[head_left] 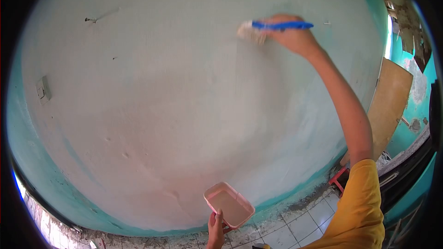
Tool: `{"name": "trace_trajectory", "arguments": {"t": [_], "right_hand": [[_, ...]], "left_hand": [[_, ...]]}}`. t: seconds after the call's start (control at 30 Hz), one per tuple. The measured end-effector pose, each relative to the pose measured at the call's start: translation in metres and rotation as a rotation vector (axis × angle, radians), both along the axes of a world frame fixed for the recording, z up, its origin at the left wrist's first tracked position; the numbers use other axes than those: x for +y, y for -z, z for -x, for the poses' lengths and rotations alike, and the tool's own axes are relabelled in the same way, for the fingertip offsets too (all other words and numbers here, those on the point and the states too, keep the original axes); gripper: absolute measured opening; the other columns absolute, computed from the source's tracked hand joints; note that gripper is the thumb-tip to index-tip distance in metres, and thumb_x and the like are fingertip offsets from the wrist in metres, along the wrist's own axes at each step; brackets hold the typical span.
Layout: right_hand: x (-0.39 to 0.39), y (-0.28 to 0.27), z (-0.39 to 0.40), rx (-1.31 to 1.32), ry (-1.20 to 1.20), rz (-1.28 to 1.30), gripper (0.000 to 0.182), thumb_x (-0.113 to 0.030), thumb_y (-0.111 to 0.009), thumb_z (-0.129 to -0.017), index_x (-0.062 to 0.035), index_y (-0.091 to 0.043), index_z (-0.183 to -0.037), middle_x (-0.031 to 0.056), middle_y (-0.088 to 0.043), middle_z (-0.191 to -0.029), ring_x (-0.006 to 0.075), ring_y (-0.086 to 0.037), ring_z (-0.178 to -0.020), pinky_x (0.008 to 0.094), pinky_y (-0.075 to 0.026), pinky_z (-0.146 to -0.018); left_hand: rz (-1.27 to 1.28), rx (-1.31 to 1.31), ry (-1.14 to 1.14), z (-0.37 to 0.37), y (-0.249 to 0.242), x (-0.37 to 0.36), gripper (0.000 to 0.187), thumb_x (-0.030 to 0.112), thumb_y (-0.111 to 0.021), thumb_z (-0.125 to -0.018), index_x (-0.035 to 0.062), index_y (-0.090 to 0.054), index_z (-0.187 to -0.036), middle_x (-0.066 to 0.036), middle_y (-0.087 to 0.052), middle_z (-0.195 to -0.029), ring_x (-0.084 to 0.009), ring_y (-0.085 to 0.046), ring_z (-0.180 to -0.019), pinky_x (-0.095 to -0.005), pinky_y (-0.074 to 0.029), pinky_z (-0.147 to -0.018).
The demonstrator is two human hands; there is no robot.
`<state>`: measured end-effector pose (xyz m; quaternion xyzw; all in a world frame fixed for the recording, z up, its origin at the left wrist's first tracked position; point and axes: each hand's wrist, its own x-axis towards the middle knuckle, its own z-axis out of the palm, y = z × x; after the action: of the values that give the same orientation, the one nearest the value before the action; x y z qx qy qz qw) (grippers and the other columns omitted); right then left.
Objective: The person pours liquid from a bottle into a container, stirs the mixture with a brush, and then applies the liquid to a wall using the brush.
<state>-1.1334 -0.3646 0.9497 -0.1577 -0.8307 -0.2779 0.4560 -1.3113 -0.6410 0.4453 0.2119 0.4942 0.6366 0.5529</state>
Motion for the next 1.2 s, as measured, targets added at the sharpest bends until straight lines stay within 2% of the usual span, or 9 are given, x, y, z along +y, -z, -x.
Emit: {"name": "trace_trajectory", "arguments": {"t": [0.1, 0.23, 0.47, 0.57, 0.73, 0.87, 0.9, 0.97, 1.2], "right_hand": [[-0.001, -0.026, 0.002, 0.263, -0.076, -0.102, 0.021, -0.020, -0.076, -0.091, -0.0091, -0.078, -0.108, 0.0097, -0.076, -0.101, 0.0273, -0.072, -0.091, 0.0362, -0.057, -0.080], [0.008, 0.021, 0.000, 0.063, -0.041, -0.332, 0.022, -0.026, -0.072, -0.092, -0.0151, -0.077, -0.110, 0.0070, -0.075, -0.096, 0.0291, -0.069, -0.090, 0.0403, -0.055, -0.081], [-0.015, 0.149, -0.002, -0.380, -0.129, 0.266, 0.018, -0.027, -0.068, -0.093, -0.0144, -0.076, -0.103, 0.0098, -0.068, -0.085, 0.0313, -0.068, -0.086, 0.0442, -0.054, -0.078], [0.004, 0.100, -0.002, -0.409, -0.013, 0.161, 0.022, -0.030, -0.068, -0.094, -0.0140, -0.076, -0.106, 0.0107, -0.071, -0.092, 0.0322, -0.068, -0.089, 0.0438, -0.055, -0.079], [0.021, -0.029, 0.004, 0.009, -0.022, 0.052, 0.032, -0.040, -0.071, -0.094, -0.0122, -0.078, -0.108, 0.0122, -0.076, -0.103, 0.0304, -0.071, -0.097, 0.0370, -0.055, -0.086], [0.012, -0.063, 0.001, 0.236, -0.063, -0.040, 0.028, -0.036, -0.071, -0.093, -0.0132, -0.077, -0.108, 0.0094, -0.075, -0.103, 0.0291, -0.070, -0.096, 0.0367, -0.056, -0.085], [0.018, -0.056, -0.002, 0.237, -0.068, -0.037, 0.028, -0.036, -0.071, -0.093, -0.0132, -0.077, -0.108, 0.0094, -0.075, -0.103, 0.0291, -0.070, -0.096, 0.0367, -0.056, -0.085], [0.036, -0.023, -0.003, 0.092, -0.059, -0.587, 0.025, -0.031, -0.070, -0.093, -0.0129, -0.075, -0.110, 0.0074, -0.072, -0.101, 0.0282, -0.068, -0.094, 0.0387, -0.056, -0.079], [0.000, 0.135, -0.007, -0.345, -0.121, 0.050, 0.026, -0.019, -0.071, -0.090, -0.0101, -0.073, -0.115, 0.0100, -0.067, -0.094, 0.0304, -0.066, -0.089, 0.0387, -0.056, -0.077]], "left_hand": [[0.030, 0.003, -0.004, 0.001, 0.009, -0.001, 0.077, 0.060, -0.055, -0.100, 0.0019, -0.040, -0.148, -0.016, -0.057, -0.133, -0.0337, -0.070, -0.103, -0.0437, -0.063, -0.075], [0.053, 0.004, -0.027, 0.002, 0.013, -0.006, 0.076, 0.059, -0.055, -0.100, 0.0022, -0.040, -0.148, -0.016, -0.057, -0.133, -0.0325, -0.071, -0.102, -0.0425, -0.063, -0.074], [0.063, 0.034, -0.040, -0.001, 0.017, -0.013, 0.074, 0.058, -0.055, -0.100, 0.0025, -0.041, -0.147, -0.015, -0.057, -0.133, -0.0311, -0.071, -0.101, -0.0416, -0.063, -0.073], [0.039, 0.029, -0.066, -0.007, 0.012, -0.015, 0.073, 0.058, -0.055, -0.100, 0.0023, -0.042, -0.147, -0.015, -0.058, -0.132, -0.0307, -0.072, -0.100, -0.0410, -0.063, -0.072], [0.112, 0.033, -0.055, -0.009, 0.023, -0.015, 0.080, 0.062, -0.058, -0.098, 0.0061, -0.039, -0.152, -0.019, -0.060, -0.131, -0.0316, -0.066, -0.110, -0.0397, -0.060, -0.078], [0.094, -0.016, -0.098, -0.022, 0.023, -0.013, 0.079, 0.065, -0.058, -0.097, 0.0083, -0.042, -0.150, -0.017, -0.062, -0.128, -0.0309, -0.067, -0.109, -0.0409, -0.059, -0.080], [0.131, -0.014, -0.091, -0.026, 0.016, -0.015, 0.080, 0.066, -0.058, -0.096, 0.0090, -0.043, -0.150, -0.016, -0.062, -0.128, -0.0308, -0.067, -0.108, -0.0415, -0.059, -0.080], [0.154, -0.061, -0.121, -0.035, 0.019, -0.015, 0.081, 0.067, -0.059, -0.095, 0.0095, -0.042, -0.150, -0.016, -0.062, -0.129, -0.0311, -0.067, -0.106, -0.0422, -0.059, -0.080], [0.127, -0.099, -0.162, -0.050, 0.016, -0.020, 0.084, 0.067, -0.063, -0.092, 0.0103, -0.043, -0.150, -0.018, -0.065, -0.125, -0.0342, -0.069, -0.103, -0.0440, -0.059, -0.080]]}}
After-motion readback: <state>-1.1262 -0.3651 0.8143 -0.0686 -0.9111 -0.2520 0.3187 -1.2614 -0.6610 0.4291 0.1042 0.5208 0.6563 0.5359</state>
